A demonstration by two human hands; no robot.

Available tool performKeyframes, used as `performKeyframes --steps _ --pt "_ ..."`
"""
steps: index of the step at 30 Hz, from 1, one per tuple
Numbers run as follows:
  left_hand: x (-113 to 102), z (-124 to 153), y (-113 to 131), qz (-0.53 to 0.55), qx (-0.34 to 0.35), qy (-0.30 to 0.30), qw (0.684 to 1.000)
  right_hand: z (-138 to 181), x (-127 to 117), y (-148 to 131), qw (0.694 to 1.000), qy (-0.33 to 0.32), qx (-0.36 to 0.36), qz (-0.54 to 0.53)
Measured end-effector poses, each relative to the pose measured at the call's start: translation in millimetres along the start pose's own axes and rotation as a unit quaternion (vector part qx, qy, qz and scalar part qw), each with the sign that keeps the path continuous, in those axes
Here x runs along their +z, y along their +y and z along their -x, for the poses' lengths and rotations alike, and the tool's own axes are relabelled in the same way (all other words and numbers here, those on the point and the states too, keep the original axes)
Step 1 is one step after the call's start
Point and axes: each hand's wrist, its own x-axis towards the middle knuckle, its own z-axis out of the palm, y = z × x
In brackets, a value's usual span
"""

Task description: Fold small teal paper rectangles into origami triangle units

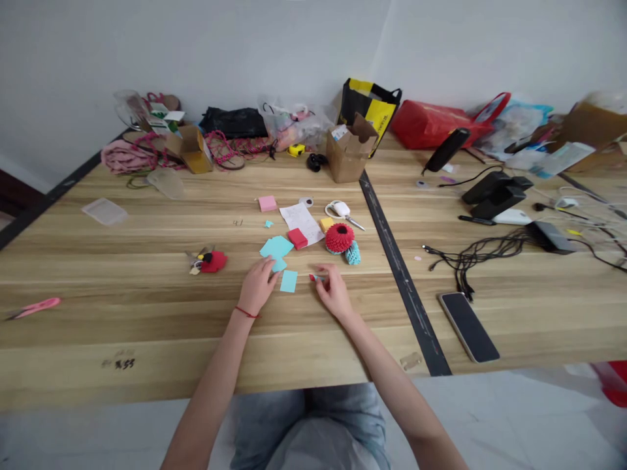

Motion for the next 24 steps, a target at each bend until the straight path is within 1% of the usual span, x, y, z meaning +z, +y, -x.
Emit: performKeyframes --steps 5,7,9,12,14,17,19,22,24 --pt "-3.2 0.9 3.0 0.01 -0.014 0.014 1.0 -0.3 -2.9 -5.2 1.0 0.004 -0.017 -0.017" --pt "-7.6 0.5 6.6 0.015 -0.026 0.028 0.999 -0.9 -5.1 -12.8 0.999 0.003 -0.022 -0.026" --pt "-13.4 0.4 12.4 0.031 -0.034 0.048 0.998 -1.6 -6.5 -22.8 0.999 -0.012 -0.026 -0.031" --pt "-20.9 1.7 24.9 0.1 -0.055 0.088 0.99 -3.1 -4.6 -37.3 0.998 -0.023 -0.047 -0.027" --pt "-22.8 3.8 34.5 0.18 -0.087 0.103 0.974 -4.5 -0.3 -43.7 0.996 -0.047 -0.064 -0.034" --pt "-20.1 7.4 47.5 0.306 -0.12 0.075 0.941 -6.2 7.4 -47.6 0.995 -0.048 -0.076 -0.045" --pt "-17.0 9.1 53.8 0.344 -0.116 0.066 0.929 -6.7 10.8 -47.7 0.995 -0.031 -0.074 -0.054" --pt "-15.0 10.0 59.4 0.343 -0.094 0.058 0.933 -5.6 11.8 -45.8 0.995 -0.004 -0.066 -0.076" --pt "-15.8 10.1 61.4 0.329 -0.082 0.052 0.939 -3.9 11.8 -43.4 0.993 -0.011 -0.053 -0.102"
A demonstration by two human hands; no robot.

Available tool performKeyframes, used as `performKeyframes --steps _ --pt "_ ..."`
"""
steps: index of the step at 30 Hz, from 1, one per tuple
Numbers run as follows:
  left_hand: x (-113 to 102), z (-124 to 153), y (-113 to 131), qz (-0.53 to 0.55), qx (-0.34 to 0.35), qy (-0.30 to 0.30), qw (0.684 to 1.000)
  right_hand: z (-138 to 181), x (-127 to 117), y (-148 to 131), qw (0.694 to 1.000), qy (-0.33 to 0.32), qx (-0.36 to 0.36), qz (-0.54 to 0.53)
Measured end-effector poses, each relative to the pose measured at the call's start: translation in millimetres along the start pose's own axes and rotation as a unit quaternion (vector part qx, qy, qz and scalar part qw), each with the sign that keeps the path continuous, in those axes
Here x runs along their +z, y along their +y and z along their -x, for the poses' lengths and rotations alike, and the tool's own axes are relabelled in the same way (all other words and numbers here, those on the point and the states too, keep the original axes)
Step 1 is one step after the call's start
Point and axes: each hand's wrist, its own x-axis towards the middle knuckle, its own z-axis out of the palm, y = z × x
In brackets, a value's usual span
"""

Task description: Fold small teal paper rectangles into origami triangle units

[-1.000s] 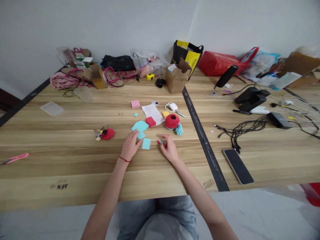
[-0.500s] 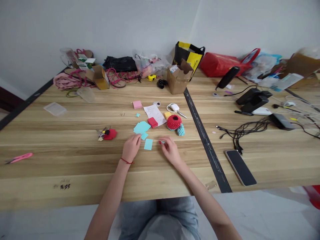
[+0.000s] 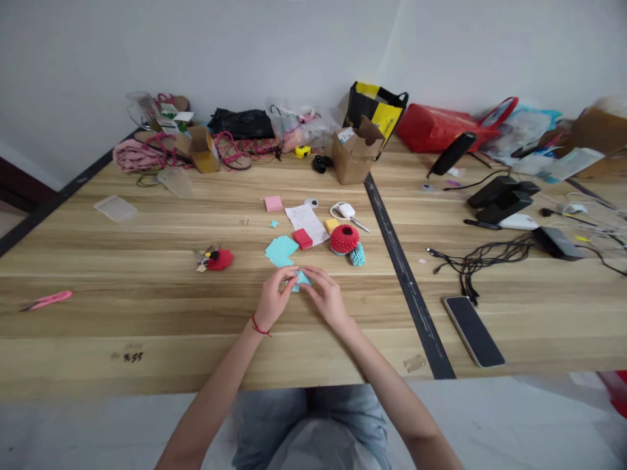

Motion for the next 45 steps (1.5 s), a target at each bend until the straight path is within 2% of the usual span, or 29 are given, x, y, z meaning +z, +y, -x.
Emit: performKeyframes --steps 3,10,15,18,22,30,36,45 --pt "-0.5 0.9 2.9 -0.021 0.007 -0.003 1.0 3.0 1.1 4.7 0.997 -0.024 0.04 -0.064" --pt "2.6 3.6 4.8 -0.026 0.027 0.008 0.999 6.0 6.0 14.6 0.97 -0.03 0.132 -0.202" --pt "3.7 0.4 3.5 0.035 -0.026 -0.012 0.999 6.0 5.0 17.1 0.942 0.01 0.201 -0.27" --pt "3.2 -1.2 3.7 0.054 -0.045 -0.049 0.996 5.4 3.9 15.9 0.942 0.029 0.205 -0.262" --pt "2.7 -2.9 4.2 0.063 -0.06 -0.033 0.996 4.2 1.8 13.1 0.949 0.03 0.2 -0.242" --pt "-1.1 -6.0 4.2 0.151 -0.137 -0.032 0.978 3.4 -0.8 12.7 0.903 -0.063 0.261 -0.335" --pt "0.2 -4.5 6.3 0.139 -0.112 -0.017 0.984 4.0 1.4 13.8 0.885 -0.052 0.268 -0.377" --pt "0.4 -2.2 14.0 0.095 -0.057 -0.003 0.994 3.6 0.8 12.0 0.882 -0.042 0.265 -0.388"
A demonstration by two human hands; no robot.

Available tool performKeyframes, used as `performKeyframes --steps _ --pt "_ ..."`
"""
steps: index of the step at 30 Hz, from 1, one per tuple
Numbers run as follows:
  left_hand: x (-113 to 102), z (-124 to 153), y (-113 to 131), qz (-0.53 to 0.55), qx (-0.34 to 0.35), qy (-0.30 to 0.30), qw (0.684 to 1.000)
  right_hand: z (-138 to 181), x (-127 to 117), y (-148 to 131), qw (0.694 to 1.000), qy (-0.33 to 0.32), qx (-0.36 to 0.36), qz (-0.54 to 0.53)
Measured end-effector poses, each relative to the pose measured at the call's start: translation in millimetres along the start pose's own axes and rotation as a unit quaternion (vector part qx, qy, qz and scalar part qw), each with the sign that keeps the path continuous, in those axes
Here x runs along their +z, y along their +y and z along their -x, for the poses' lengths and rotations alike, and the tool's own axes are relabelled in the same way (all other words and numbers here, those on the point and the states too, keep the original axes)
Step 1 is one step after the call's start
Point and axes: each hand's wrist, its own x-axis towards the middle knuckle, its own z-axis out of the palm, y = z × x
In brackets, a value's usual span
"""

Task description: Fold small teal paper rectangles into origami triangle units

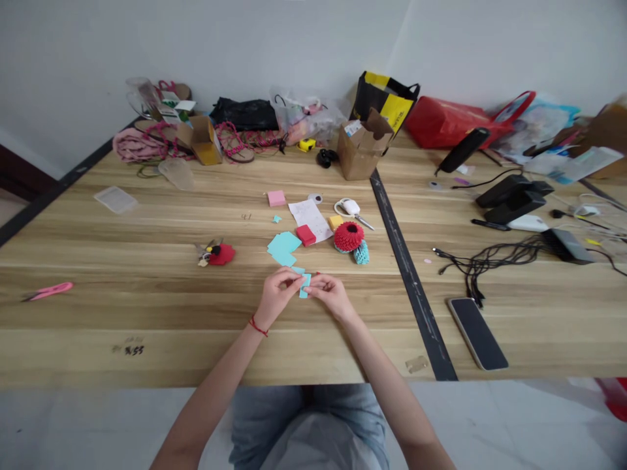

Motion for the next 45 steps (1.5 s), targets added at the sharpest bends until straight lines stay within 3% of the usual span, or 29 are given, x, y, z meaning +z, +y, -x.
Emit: performKeyframes --steps 45 --pt "-2.9 -1.7 3.4 -0.043 0.016 -0.006 0.999 -0.1 1.3 0.9 0.999 0.019 0.001 0.033"
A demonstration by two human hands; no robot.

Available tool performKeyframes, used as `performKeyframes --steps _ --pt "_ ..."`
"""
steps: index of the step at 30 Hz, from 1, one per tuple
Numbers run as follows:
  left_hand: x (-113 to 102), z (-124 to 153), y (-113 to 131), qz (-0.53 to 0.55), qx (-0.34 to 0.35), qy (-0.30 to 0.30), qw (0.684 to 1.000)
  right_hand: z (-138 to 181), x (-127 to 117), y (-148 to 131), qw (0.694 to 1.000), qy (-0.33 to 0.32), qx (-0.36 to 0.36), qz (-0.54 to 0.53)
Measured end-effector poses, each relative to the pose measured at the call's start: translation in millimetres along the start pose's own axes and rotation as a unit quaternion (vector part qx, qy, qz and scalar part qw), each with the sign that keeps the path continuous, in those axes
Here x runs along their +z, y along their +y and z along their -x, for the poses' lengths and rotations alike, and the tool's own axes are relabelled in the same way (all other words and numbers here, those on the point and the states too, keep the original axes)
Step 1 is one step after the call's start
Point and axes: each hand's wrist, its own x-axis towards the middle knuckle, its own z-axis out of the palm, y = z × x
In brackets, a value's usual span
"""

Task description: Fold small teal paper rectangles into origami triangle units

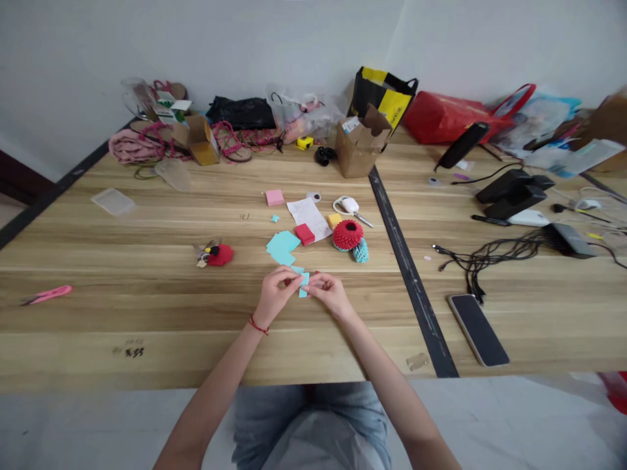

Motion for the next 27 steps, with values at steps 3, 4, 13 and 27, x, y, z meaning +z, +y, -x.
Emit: performKeyframes --steps 3,4,13,27 --pt "-0.1 -0.3 -0.2 0.001 0.003 -0.001 1.0 -0.2 0.1 0.3 1.0 -0.002 -0.003 -0.002" --pt "0.0 -0.3 -0.4 0.002 0.003 -0.001 1.0 -0.3 0.3 0.1 1.0 -0.002 -0.004 -0.002" --pt "-0.4 0.0 -3.7 -0.001 0.002 -0.005 1.0 -0.7 1.5 -1.1 1.0 0.01 0.006 -0.001" --pt "-0.2 -0.5 -3.4 0.006 -0.005 -0.01 1.0 -0.7 1.6 -2.2 1.0 0.014 0.001 0.004"
